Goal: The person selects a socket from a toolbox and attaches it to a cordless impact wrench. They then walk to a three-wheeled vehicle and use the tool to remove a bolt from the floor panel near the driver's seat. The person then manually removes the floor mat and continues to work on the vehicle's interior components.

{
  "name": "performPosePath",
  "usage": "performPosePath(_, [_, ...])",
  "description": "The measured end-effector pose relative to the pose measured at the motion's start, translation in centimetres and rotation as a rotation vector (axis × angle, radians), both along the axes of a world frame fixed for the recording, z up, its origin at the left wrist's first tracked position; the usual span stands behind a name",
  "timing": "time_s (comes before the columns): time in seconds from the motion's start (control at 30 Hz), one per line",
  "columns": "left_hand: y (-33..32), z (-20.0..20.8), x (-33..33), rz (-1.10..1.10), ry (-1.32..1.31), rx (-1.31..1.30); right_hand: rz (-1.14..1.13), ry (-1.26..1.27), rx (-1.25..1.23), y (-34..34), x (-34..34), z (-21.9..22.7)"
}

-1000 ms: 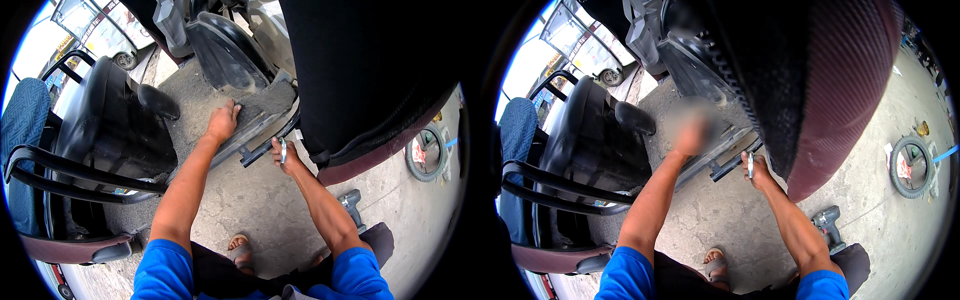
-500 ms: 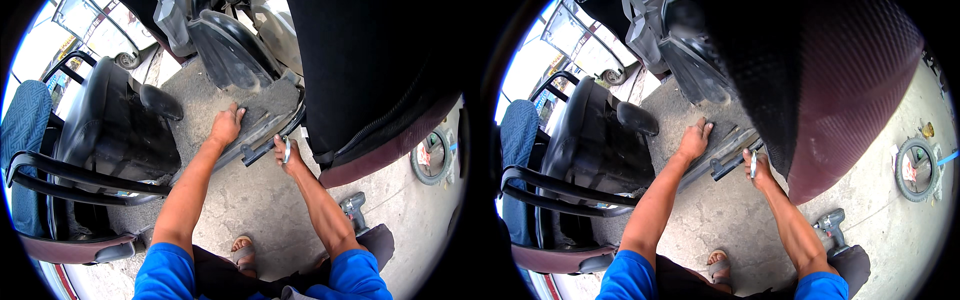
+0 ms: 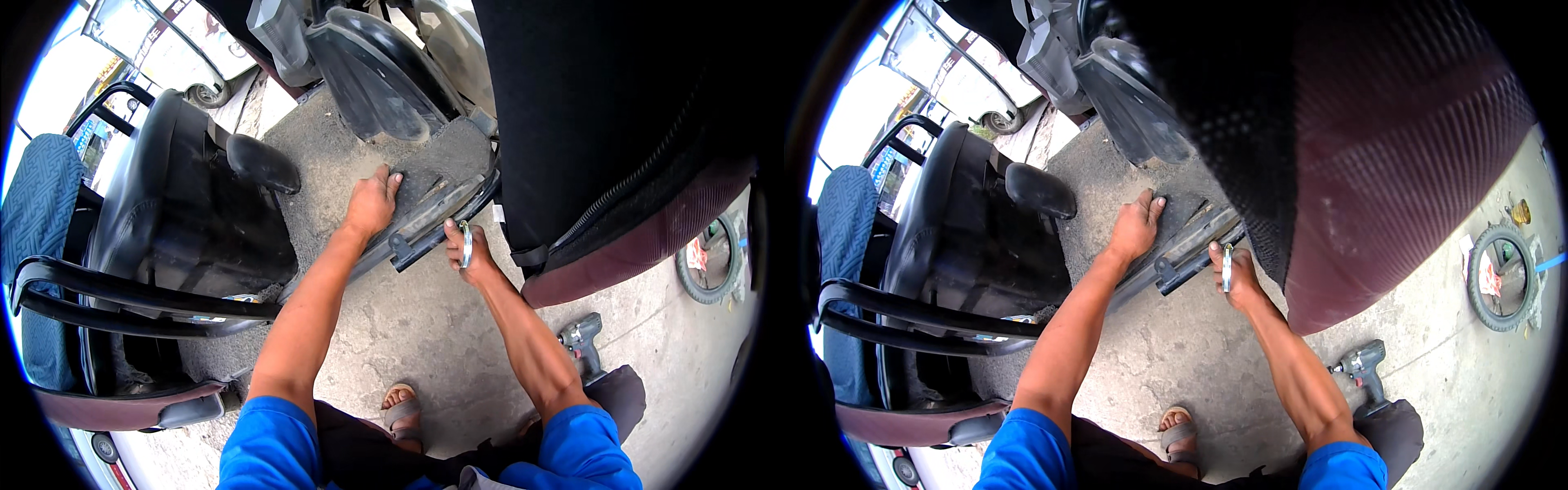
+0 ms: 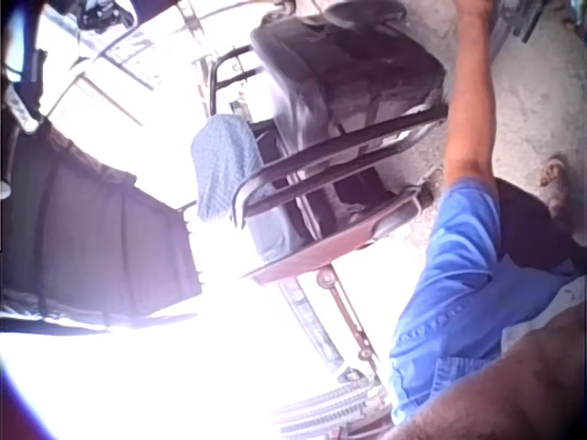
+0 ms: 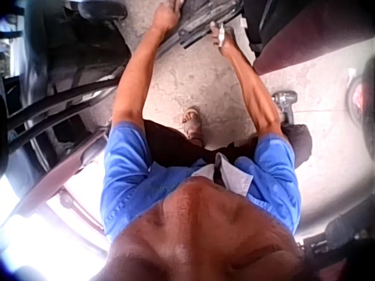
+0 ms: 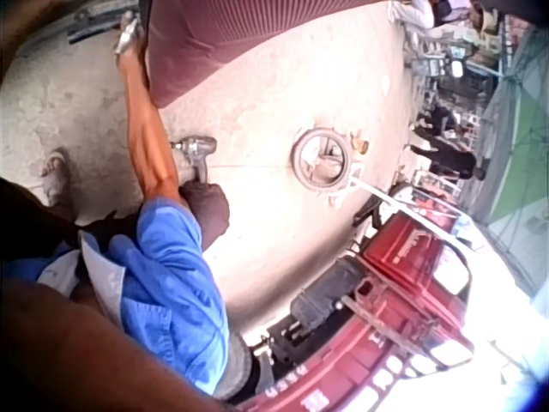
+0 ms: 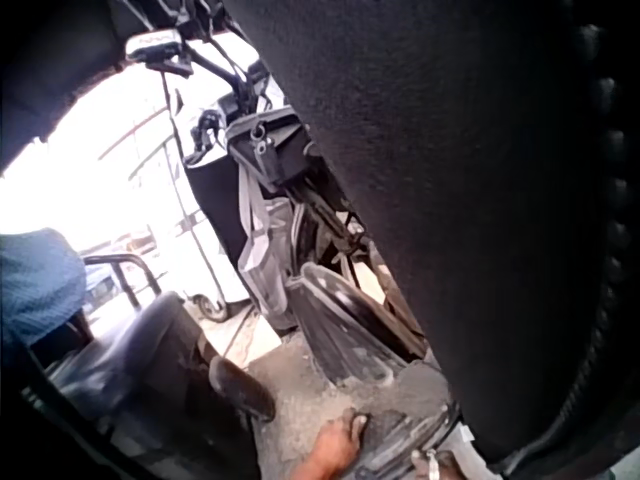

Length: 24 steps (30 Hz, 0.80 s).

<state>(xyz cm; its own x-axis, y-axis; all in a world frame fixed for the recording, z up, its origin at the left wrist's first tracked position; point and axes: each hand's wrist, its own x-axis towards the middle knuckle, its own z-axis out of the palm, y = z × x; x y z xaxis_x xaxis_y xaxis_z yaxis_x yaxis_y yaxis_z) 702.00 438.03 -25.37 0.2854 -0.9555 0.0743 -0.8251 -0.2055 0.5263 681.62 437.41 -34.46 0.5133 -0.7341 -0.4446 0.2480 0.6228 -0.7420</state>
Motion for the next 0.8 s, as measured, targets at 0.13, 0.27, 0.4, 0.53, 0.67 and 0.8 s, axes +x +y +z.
performPosePath(0.13, [0.2, -0.5, 0.4, -0.054, -0.067, -0.066, 0.023, 0.004, 0.001, 0.2, 0.2, 0.0])
performPosePath(0.27, [0.6, -1.7, 1.1, -0.195, -0.209, -0.245, 0.041, 0.014, -0.026, 0.5, 0.9, 0.5])
performPosePath(0.4, [0.7, -1.4, 0.6, -0.203, -0.221, -0.25, 0.051, 0.041, -0.049, 0.4, 0.7, 0.5])
performPosePath(0.53, [0.9, -1.2, 0.6, -0.21, -0.23, -0.248, 0.062, 0.033, -0.061, 0.3, 0.8, 0.0])
performPosePath(0.67, [1.5, -0.2, 0.5, -0.217, -0.243, -0.184, 0.052, 0.081, -0.016, 0.3, 1.2, 0.1])
performPosePath(0.8, [0.6, 0.8, -0.2, -0.079, -0.028, 0.057, 0.044, 0.059, -0.022, 0.2, 0.9, 0.0])
